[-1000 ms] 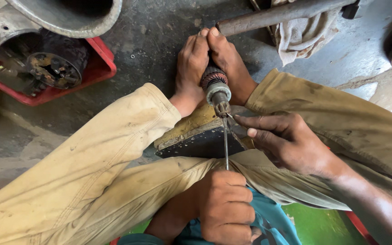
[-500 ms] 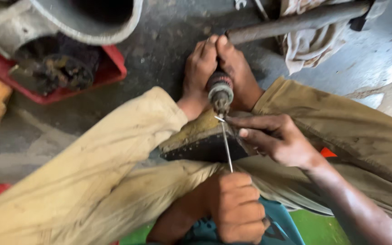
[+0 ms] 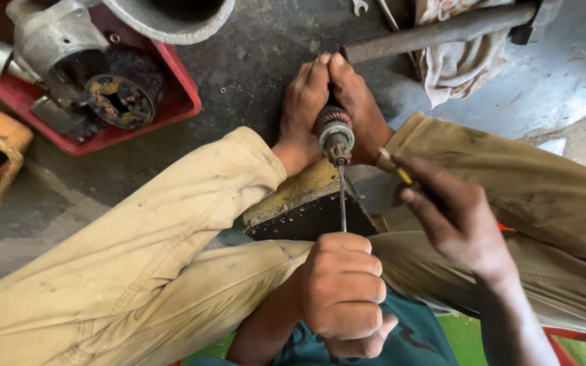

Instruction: The person sits on the floor and holds a motor armature steady between their bare feet while filing and turning its shaft with a hand file. They reposition the armature and continue filing, at one point picking up a small screwdriver-like tool to work on the part.

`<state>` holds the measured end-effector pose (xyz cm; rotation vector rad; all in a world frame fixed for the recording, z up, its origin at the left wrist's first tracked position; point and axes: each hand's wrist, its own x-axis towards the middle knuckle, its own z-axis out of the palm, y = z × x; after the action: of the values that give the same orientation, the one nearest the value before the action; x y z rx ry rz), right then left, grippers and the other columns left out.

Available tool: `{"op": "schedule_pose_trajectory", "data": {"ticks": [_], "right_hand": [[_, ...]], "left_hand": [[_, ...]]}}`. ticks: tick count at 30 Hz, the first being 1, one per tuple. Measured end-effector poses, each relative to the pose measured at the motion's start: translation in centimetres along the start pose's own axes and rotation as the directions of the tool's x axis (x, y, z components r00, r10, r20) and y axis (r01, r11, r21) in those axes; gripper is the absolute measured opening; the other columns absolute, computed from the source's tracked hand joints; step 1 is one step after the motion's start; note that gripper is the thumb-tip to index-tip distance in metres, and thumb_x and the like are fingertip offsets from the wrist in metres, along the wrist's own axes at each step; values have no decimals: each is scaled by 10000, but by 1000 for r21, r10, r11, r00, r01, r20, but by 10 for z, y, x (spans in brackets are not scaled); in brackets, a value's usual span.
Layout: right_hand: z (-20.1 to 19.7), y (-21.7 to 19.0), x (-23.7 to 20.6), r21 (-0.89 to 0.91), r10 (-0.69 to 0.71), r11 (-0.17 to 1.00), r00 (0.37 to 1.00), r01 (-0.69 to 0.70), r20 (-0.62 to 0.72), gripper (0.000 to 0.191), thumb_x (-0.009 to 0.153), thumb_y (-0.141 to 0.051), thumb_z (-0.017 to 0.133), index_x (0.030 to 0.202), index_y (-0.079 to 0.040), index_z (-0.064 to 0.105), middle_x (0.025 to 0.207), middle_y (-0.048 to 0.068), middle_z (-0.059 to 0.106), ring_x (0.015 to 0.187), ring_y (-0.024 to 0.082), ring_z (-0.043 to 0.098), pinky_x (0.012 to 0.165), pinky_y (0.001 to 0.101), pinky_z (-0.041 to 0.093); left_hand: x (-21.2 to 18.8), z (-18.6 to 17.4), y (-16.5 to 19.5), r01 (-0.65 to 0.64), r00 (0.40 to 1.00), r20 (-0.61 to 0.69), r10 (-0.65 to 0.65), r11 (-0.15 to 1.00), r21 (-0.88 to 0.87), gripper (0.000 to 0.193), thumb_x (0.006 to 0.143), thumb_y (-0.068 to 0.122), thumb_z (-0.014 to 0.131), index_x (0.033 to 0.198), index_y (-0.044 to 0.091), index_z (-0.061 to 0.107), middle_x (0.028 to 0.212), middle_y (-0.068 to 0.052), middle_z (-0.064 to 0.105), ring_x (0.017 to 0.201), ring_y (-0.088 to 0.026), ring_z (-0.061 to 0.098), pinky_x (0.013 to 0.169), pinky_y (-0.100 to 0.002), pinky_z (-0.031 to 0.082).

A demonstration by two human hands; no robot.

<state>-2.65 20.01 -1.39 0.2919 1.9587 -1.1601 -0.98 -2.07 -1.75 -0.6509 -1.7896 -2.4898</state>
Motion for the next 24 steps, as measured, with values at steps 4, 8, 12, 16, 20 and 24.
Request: {"op": "schedule_pose_trajectory", "data": {"ticks": [4, 8, 12, 16, 20, 24], "right_hand": [[19, -13, -10, -154, 60, 986, 998, -62, -16, 420, 945, -61, 617, 1364, -38, 628, 894, 139, 762, 781, 135, 731, 733, 305, 567], [36, -23, -19, -155, 78, 984, 996, -85, -49, 394, 927, -80, 663, 1319, -45, 647, 902, 178, 748, 760, 160, 727, 712, 312, 566], [51, -20, -22, -134, 74, 987, 991, -89, -113, 404, 933, -83, 668, 1332, -27, 638, 919, 187, 733, 768, 161, 710, 726, 311, 560], [59, -12, -28, -29, 121, 991, 975, -128, -184, 382, 975, -77, 636, 1349, -3, 617, 1050, 151, 761, 922, 130, 694, 821, 291, 560], [59, -9, -31, 48, 133, 991, 972, -126, -194, 390, 980, -74, 633, 1361, 5, 605, 1131, 129, 753, 1000, 110, 668, 873, 282, 544], [58, -10, -32, 54, 153, 988, 965, -145, -213, 408, 973, -77, 638, 1372, 2, 610, 1072, 121, 751, 945, 103, 657, 841, 273, 539]], "left_hand": [[1, -2, 1, 9, 1000, 6, -9, 1000, -13, 347, 709, 35, 728, 629, 89, 394, 636, -30, 389, 509, -218, 414, 506, -381, 259], [0, -3, 1, 51, 998, -26, -54, 993, -105, 348, 690, 28, 718, 616, 91, 384, 625, -29, 380, 500, -222, 406, 510, -395, 262], [-2, -1, 2, -2, 999, 35, 3, 999, -32, 335, 748, 50, 768, 655, 81, 447, 669, -37, 435, 549, -217, 473, 527, -381, 301], [-3, 2, 3, 42, 998, 43, -41, 999, -12, 319, 749, 54, 770, 656, 85, 466, 667, -31, 442, 552, -217, 466, 519, -372, 305], [-5, 3, 4, 57, 997, 47, -57, 998, -12, 330, 750, 64, 770, 655, 87, 455, 670, -33, 443, 563, -225, 475, 530, -381, 307], [-8, 4, 6, 53, 998, 16, -54, 998, 33, 413, 755, 77, 777, 600, 100, 394, 629, -26, 411, 523, -217, 437, 520, -387, 292]]}}
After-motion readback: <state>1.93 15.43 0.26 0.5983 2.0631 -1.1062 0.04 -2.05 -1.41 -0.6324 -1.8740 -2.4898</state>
